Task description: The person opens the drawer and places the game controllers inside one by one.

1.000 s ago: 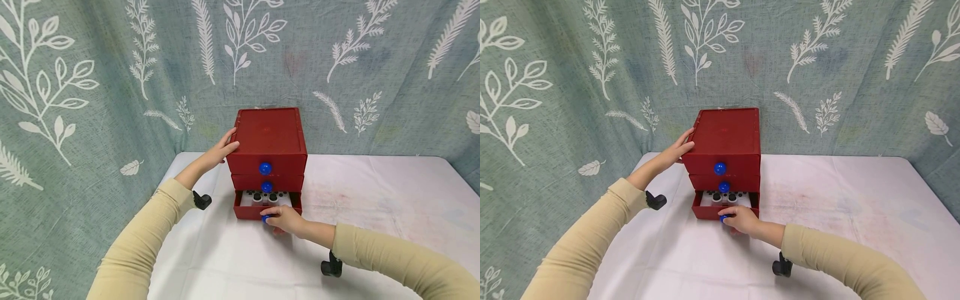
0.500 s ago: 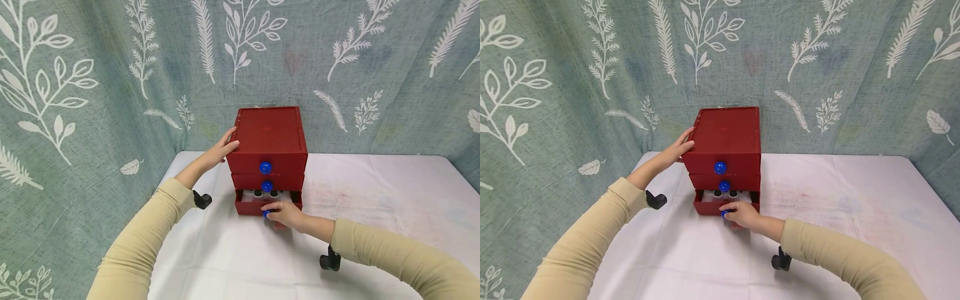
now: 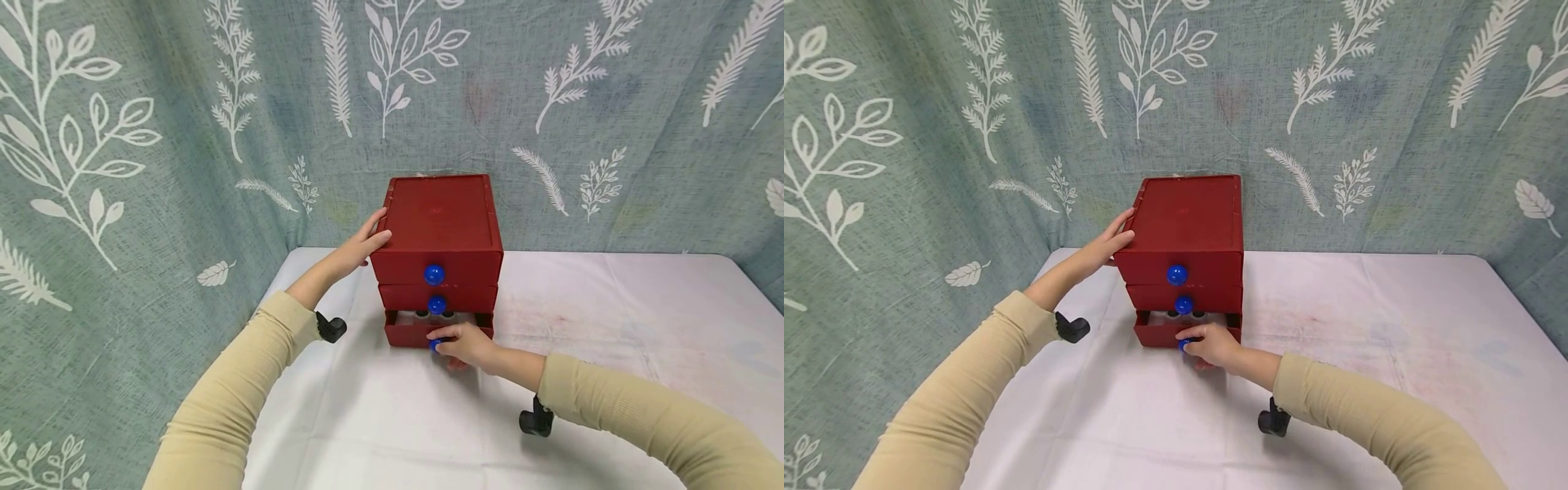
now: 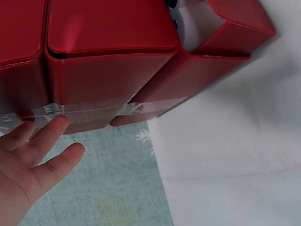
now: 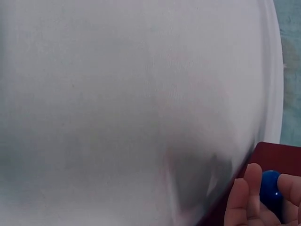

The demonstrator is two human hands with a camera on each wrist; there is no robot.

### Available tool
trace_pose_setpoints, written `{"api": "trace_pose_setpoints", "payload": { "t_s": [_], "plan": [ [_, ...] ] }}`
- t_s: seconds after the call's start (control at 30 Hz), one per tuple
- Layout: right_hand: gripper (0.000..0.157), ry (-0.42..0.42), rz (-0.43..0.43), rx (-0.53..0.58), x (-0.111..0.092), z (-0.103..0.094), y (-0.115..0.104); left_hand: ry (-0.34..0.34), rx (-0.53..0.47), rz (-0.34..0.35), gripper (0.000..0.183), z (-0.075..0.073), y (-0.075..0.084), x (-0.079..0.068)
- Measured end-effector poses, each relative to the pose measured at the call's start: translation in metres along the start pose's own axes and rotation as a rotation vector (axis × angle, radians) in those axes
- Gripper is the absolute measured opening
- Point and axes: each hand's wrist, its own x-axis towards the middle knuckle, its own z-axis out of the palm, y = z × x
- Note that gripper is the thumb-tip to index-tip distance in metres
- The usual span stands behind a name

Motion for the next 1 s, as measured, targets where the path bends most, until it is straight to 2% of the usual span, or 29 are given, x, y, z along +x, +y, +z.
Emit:
{"api": "trace_pose_setpoints", "payload": {
  "t_s": [0.43, 0.67, 0.93, 1.0],
  "plan": [
    [0.029, -0.001, 0.004, -0.014, 0.006, -0.005, -0.002, -0.016, -0.033, -0.018, 0.061, 0.000, 0.003, 0.000],
    [0.029, 0.014, -0.008, -0.002, 0.014, -0.004, 0.000, -0.038, -0.033, -0.017, 0.064, 0.002, 0.026, -0.017],
    [0.029, 0.038, -0.089, 0.019, 0.017, -0.002, 0.008, -0.027, -0.023, -0.001, 0.063, -0.001, 0.002, 0.000],
    [0.029, 0.045, -0.099, 0.024, 0.017, -0.002, 0.009, -0.022, -0.025, -0.004, 0.061, 0.000, 0.002, 0.000]
  ]
}}
